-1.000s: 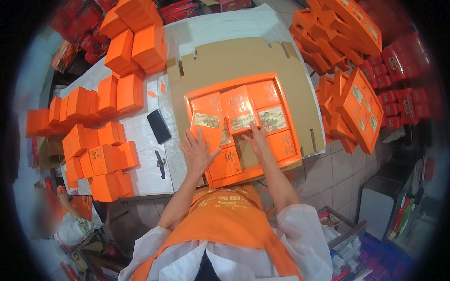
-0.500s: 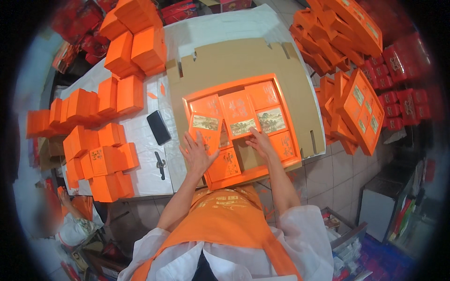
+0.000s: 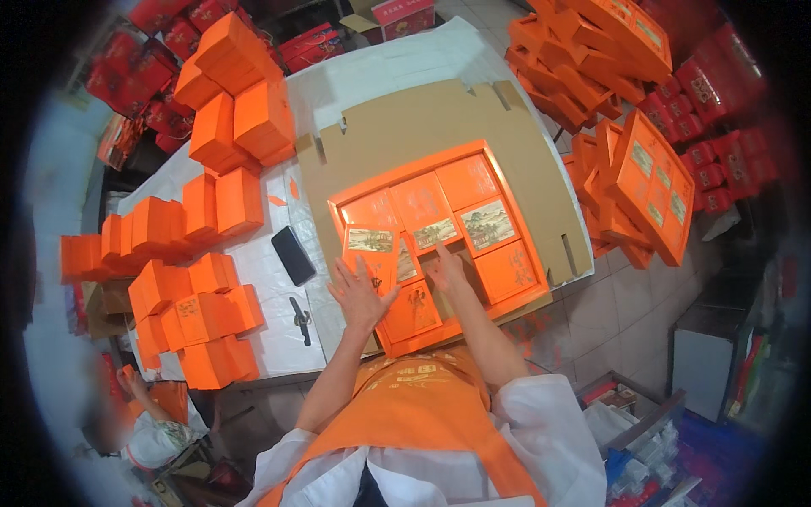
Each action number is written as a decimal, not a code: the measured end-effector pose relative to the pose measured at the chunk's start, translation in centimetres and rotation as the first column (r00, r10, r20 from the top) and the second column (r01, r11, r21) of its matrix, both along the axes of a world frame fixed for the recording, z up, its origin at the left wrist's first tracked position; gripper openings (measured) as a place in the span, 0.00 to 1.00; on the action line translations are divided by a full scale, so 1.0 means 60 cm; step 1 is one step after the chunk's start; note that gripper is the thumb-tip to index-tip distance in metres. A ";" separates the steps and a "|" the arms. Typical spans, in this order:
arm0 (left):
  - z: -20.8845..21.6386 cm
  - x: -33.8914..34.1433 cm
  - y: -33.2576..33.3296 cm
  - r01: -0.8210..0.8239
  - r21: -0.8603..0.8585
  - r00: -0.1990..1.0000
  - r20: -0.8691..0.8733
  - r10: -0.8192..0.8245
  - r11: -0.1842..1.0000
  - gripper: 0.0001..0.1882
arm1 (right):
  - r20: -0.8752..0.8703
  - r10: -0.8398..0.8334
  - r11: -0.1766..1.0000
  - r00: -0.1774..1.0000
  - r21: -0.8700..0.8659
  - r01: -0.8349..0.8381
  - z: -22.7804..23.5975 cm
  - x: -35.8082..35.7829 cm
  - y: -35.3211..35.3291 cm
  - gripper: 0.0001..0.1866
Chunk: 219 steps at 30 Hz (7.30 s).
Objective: The person assembles orange cardboard boxes by folding flat pieces into rectangular frames and placing them on a work surface. They then pick up small orange packages and place them into the compartments of the assembled frames. The person repeats this process, stacking completed units and preparing new frames.
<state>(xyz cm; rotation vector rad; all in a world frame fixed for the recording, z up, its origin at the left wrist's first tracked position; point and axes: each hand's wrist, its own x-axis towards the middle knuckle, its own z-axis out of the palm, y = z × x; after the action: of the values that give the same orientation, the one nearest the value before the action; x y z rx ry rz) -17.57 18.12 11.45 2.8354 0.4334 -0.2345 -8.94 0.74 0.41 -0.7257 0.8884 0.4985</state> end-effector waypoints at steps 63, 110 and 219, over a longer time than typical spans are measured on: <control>-0.109 -0.044 -0.142 -0.032 -0.862 0.999 -0.019 0.030 0.506 0.34 | -0.055 0.785 0.371 0.617 -0.757 -0.538 0.158 -0.152 -0.157 0.35; 0.073 0.010 -0.210 -0.280 -0.949 0.820 -0.157 0.551 0.145 0.30 | 0.265 0.305 0.893 0.915 -0.413 -0.178 0.211 -0.060 -0.588 0.35; -0.159 -0.046 -0.072 -0.331 -0.539 0.855 0.177 0.488 0.774 0.23 | 0.430 0.582 0.737 0.690 -0.637 -0.224 0.064 0.166 -0.637 0.26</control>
<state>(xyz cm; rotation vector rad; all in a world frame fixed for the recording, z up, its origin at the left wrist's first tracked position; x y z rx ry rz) -20.32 13.80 1.89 2.1488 0.7883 0.1704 1.03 -37.50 4.23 -1.5508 0.2067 0.3709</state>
